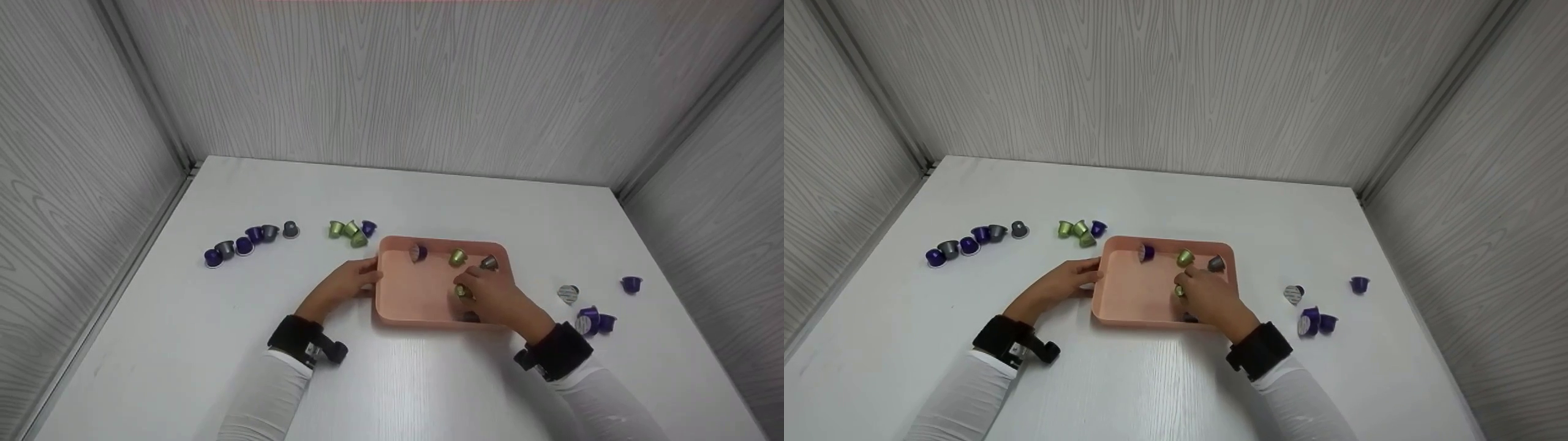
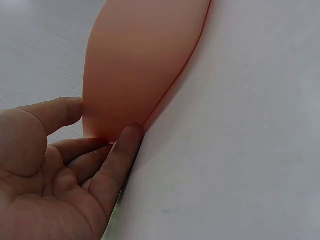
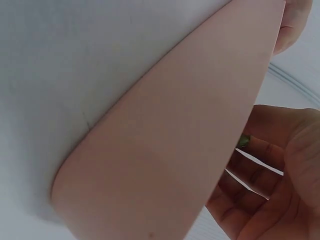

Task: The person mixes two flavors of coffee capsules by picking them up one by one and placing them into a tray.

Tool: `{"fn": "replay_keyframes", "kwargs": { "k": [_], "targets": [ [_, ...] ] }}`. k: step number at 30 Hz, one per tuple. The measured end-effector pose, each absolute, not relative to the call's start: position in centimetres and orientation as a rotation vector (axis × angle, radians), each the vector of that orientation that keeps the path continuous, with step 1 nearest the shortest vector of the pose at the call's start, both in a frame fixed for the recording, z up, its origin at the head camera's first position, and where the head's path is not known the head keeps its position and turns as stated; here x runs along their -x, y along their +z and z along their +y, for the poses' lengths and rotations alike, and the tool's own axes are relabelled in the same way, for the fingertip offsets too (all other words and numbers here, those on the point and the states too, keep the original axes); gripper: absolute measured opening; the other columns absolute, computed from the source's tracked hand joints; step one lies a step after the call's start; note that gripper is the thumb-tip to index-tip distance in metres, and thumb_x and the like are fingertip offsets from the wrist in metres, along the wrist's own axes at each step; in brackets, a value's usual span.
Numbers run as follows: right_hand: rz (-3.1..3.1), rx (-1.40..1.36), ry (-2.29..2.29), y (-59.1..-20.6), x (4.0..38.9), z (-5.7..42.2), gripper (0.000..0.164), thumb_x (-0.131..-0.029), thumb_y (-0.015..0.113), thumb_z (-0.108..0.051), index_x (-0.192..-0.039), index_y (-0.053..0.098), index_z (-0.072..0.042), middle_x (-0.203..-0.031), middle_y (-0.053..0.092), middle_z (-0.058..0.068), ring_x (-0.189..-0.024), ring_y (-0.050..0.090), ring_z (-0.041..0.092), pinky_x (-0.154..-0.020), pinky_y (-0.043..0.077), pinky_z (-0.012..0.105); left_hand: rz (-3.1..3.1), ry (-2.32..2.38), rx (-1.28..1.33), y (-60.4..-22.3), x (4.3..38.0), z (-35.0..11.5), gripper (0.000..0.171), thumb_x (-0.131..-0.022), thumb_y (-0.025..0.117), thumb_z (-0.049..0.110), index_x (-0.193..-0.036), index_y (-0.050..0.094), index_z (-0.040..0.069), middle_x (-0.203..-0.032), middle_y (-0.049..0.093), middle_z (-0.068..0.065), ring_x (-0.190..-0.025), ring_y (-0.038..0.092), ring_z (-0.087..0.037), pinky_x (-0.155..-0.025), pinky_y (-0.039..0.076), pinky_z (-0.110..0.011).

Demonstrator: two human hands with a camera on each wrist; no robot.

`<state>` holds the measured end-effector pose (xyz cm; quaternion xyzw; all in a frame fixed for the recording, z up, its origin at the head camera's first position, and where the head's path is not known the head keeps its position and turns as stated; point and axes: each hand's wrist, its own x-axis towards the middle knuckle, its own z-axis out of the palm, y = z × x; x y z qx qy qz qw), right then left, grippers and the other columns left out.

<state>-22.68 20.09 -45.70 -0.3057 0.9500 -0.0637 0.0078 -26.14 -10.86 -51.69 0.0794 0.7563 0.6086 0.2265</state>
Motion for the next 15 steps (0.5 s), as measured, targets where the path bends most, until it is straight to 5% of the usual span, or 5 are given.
{"fn": "replay_keyframes", "kwargs": {
  "k": [15],
  "targets": [
    [2.962,1.090,-0.176,-46.47,22.26,19.58,0.023,-0.087,0.074,-0.010,-0.108,0.069,-0.003,-0.101,0.065,0.008,-0.092,0.065,0.022,-0.082,0.055,0.036,2.092,1.682,-0.233,-51.52,25.97,-10.89,0.054,-0.102,0.053,0.019,-0.151,0.034,0.007,-0.149,0.044,-0.012,-0.120,0.057,-0.026,-0.095,0.052,-0.034]
  ]
}}
